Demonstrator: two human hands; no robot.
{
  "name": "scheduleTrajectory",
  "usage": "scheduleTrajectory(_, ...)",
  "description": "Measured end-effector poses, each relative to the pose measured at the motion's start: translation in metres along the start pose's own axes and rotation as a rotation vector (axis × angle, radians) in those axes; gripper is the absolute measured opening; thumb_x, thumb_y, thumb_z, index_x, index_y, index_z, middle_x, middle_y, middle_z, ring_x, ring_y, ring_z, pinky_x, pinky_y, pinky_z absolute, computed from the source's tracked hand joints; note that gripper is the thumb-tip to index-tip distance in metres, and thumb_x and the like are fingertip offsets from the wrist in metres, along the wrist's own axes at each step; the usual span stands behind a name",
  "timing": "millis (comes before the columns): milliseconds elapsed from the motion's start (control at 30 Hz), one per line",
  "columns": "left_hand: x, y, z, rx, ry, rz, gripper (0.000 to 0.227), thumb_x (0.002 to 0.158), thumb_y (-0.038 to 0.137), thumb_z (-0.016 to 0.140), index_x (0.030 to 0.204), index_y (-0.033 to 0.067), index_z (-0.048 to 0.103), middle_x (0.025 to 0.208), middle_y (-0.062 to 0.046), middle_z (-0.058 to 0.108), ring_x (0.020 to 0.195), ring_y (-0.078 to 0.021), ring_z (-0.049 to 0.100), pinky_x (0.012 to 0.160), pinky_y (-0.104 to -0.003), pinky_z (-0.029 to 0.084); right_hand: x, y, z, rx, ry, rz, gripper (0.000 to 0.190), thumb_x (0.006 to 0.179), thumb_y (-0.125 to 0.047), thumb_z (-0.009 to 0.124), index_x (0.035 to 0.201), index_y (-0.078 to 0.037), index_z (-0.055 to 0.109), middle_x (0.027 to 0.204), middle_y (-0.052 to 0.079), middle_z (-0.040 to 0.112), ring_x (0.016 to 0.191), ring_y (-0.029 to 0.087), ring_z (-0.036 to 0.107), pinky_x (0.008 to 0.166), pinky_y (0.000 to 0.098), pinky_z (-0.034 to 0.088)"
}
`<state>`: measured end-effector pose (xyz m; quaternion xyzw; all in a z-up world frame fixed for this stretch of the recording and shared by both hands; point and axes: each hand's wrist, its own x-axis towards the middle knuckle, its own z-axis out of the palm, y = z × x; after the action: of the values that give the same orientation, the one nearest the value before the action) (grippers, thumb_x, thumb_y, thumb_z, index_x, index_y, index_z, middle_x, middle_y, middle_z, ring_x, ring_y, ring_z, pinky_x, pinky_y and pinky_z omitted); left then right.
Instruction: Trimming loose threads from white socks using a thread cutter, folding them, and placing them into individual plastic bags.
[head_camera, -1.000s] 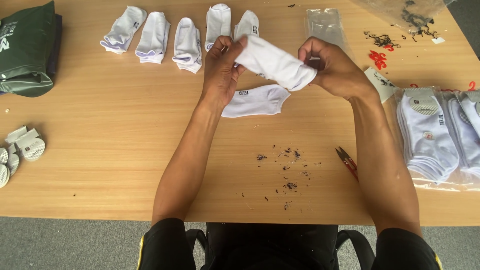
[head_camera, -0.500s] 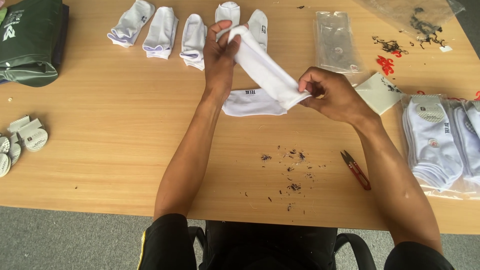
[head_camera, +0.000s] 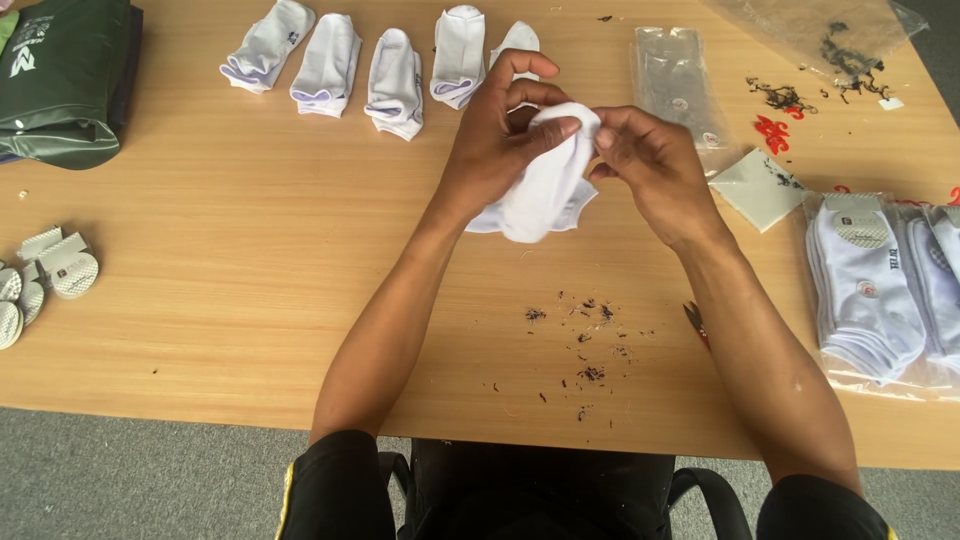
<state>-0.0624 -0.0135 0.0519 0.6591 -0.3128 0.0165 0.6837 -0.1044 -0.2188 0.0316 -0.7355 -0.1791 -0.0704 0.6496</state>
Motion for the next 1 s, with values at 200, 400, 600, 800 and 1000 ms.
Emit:
scheduleTrajectory(200,-0.002,-0.004,0.001,0.081,0.052,-0.013,0.05,0.089,0.025,0.077,0.129,0.023,0.047,0.122,-0.01,0.076,0.07,-0.0082,0.064,0.059,-0.021,0.05,0.003,0.007,-0.009,0.217,0.176,0.077,0.011,0.1,-0.011,0.074,0.094,-0.013,0.065,0.084,-0.001,0.065,0.077,0.01,0.063,0.066,0.0243,0.057)
scheduleTrajectory(400,-0.002,0.005,0.0,0.055,0.01,-0.279,0.021,0.084,0.023,0.081,0.093,0.0108,0.067,0.074,0.001,0.069,0.065,-0.0068,0.057,0.051,-0.024,0.039,0.001,0.012,-0.023,0.236,0.144,0.123,0.016,0.1,-0.009,0.072,0.095,-0.012,0.058,0.087,0.007,0.068,0.079,0.016,0.065,0.069,0.0272,0.058)
scheduleTrajectory(600,-0.004,0.013,-0.001,-0.064,-0.059,-0.304,0.017,0.098,0.026,0.066,0.105,0.0104,0.067,0.065,0.002,0.055,0.061,-0.0078,0.046,0.058,-0.023,0.037,-0.003,-0.002,-0.021,0.124,0.112,0.19,0.029,0.093,-0.008,0.074,0.122,-0.006,0.071,0.106,0.004,0.074,0.092,0.011,0.066,0.075,0.0216,0.055)
scheduleTrajectory(800,-0.002,-0.001,-0.001,-0.078,-0.228,-0.373,0.027,0.086,0.033,0.077,0.076,0.0175,0.058,0.071,0.009,0.052,0.072,-0.0047,0.049,0.067,-0.023,0.041,-0.001,0.006,-0.028,0.276,0.131,0.171,0.008,0.096,-0.012,0.075,0.095,-0.011,0.067,0.093,0.001,0.071,0.083,0.012,0.068,0.074,0.0252,0.06)
scheduleTrajectory(1000,-0.002,0.003,0.001,-0.03,-0.215,-0.337,0.029,0.098,0.028,0.063,0.081,0.0183,0.043,0.074,0.008,0.037,0.07,-0.0062,0.036,0.061,-0.024,0.03,-0.016,0.002,-0.037,-0.007,0.113,0.169,0.016,0.099,-0.005,0.072,0.11,-0.012,0.063,0.091,-0.001,0.064,0.08,0.007,0.059,0.071,0.0201,0.051)
